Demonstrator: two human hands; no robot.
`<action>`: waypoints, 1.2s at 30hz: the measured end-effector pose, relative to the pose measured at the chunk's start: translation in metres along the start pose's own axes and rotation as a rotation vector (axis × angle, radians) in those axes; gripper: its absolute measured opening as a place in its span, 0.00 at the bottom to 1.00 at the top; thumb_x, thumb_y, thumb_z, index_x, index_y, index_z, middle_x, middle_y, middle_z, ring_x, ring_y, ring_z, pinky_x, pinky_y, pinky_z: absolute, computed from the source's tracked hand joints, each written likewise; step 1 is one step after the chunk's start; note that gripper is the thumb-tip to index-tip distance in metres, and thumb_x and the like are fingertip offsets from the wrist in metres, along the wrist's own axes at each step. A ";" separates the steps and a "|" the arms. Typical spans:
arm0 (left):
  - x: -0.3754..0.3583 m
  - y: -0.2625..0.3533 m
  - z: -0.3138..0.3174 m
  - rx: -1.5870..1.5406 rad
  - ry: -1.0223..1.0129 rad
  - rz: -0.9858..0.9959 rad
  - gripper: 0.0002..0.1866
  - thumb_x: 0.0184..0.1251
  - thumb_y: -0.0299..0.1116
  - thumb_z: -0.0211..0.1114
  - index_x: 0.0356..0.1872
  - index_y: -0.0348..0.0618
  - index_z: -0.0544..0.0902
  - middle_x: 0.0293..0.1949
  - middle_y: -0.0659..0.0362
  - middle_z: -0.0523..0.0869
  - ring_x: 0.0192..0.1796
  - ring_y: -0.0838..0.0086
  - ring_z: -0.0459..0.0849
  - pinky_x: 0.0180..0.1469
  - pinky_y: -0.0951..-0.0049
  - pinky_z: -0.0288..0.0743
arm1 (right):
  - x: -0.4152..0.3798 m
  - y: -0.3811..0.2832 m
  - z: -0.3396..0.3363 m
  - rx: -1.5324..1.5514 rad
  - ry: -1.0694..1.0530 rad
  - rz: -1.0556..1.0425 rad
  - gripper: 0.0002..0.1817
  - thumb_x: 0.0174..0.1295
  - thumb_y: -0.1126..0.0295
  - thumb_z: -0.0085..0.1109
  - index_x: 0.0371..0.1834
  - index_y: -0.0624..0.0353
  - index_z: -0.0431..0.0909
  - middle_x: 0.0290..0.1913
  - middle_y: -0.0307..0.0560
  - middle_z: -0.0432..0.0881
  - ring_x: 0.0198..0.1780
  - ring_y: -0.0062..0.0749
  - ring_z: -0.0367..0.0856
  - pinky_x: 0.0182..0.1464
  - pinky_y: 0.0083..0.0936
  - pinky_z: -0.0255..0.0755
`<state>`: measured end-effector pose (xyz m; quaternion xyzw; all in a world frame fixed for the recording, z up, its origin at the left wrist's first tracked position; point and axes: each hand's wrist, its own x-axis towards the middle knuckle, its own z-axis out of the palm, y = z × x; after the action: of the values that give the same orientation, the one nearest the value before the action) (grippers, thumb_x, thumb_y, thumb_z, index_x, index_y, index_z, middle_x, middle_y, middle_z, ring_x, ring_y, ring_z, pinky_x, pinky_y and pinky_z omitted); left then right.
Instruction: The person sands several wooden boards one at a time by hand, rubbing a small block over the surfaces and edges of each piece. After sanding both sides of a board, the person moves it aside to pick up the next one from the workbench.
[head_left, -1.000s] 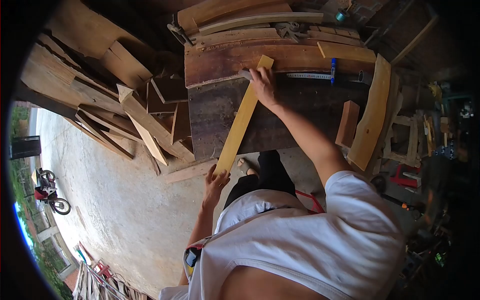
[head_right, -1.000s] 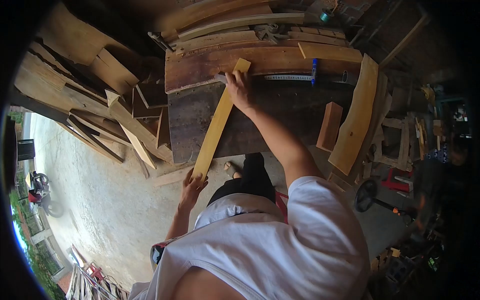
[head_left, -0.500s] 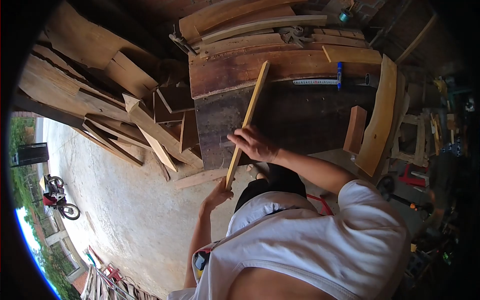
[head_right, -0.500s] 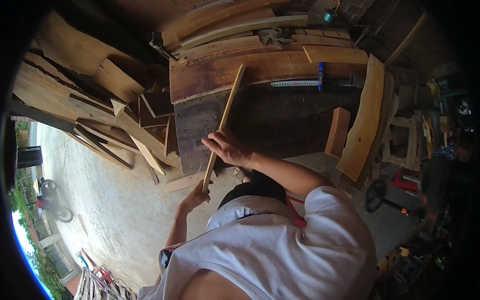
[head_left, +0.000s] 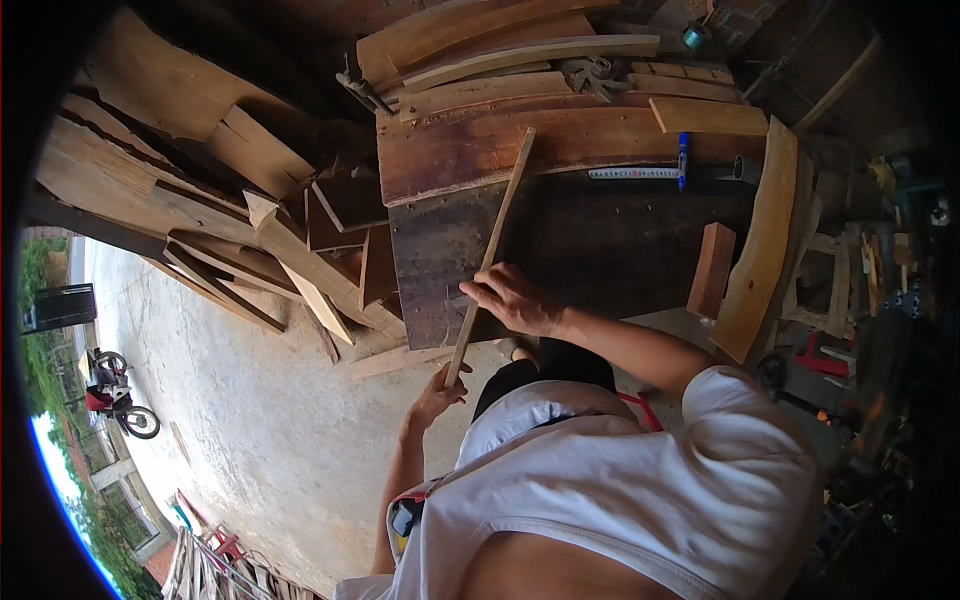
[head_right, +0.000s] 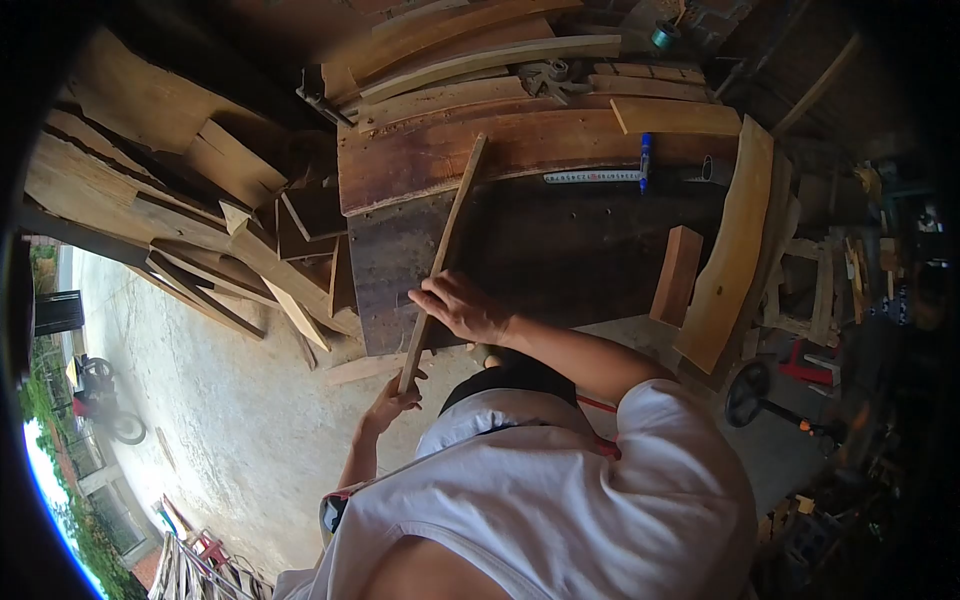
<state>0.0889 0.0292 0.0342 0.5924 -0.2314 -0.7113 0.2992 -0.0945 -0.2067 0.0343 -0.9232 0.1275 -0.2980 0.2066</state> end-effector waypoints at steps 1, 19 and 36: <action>-0.001 -0.004 0.000 -0.011 0.014 0.011 0.22 0.63 0.29 0.62 0.60 0.45 0.77 0.37 0.60 0.79 0.42 0.74 0.80 0.46 0.70 0.78 | 0.018 0.031 -0.011 -0.015 0.045 0.047 0.26 0.63 0.75 0.67 0.65 0.58 0.77 0.54 0.48 0.74 0.52 0.44 0.74 0.58 0.39 0.71; 0.035 -0.017 0.015 0.449 0.463 0.174 0.17 0.71 0.32 0.65 0.58 0.41 0.80 0.32 0.57 0.84 0.33 0.73 0.81 0.37 0.67 0.75 | 0.075 0.127 -0.060 -0.288 0.265 0.308 0.20 0.64 0.74 0.65 0.59 0.60 0.76 0.51 0.55 0.73 0.52 0.52 0.73 0.55 0.46 0.70; 0.137 0.258 -0.021 0.997 0.773 0.683 0.29 0.74 0.55 0.65 0.61 0.40 0.73 0.48 0.41 0.83 0.49 0.39 0.84 0.48 0.45 0.76 | -0.086 0.077 -0.106 -0.416 0.243 0.808 0.30 0.64 0.70 0.67 0.70 0.55 0.72 0.61 0.53 0.72 0.61 0.52 0.71 0.63 0.50 0.65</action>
<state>0.1322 -0.2501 0.1100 0.7627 -0.5788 -0.1266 0.2594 -0.2349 -0.2761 0.0352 -0.7799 0.5568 -0.2678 0.0999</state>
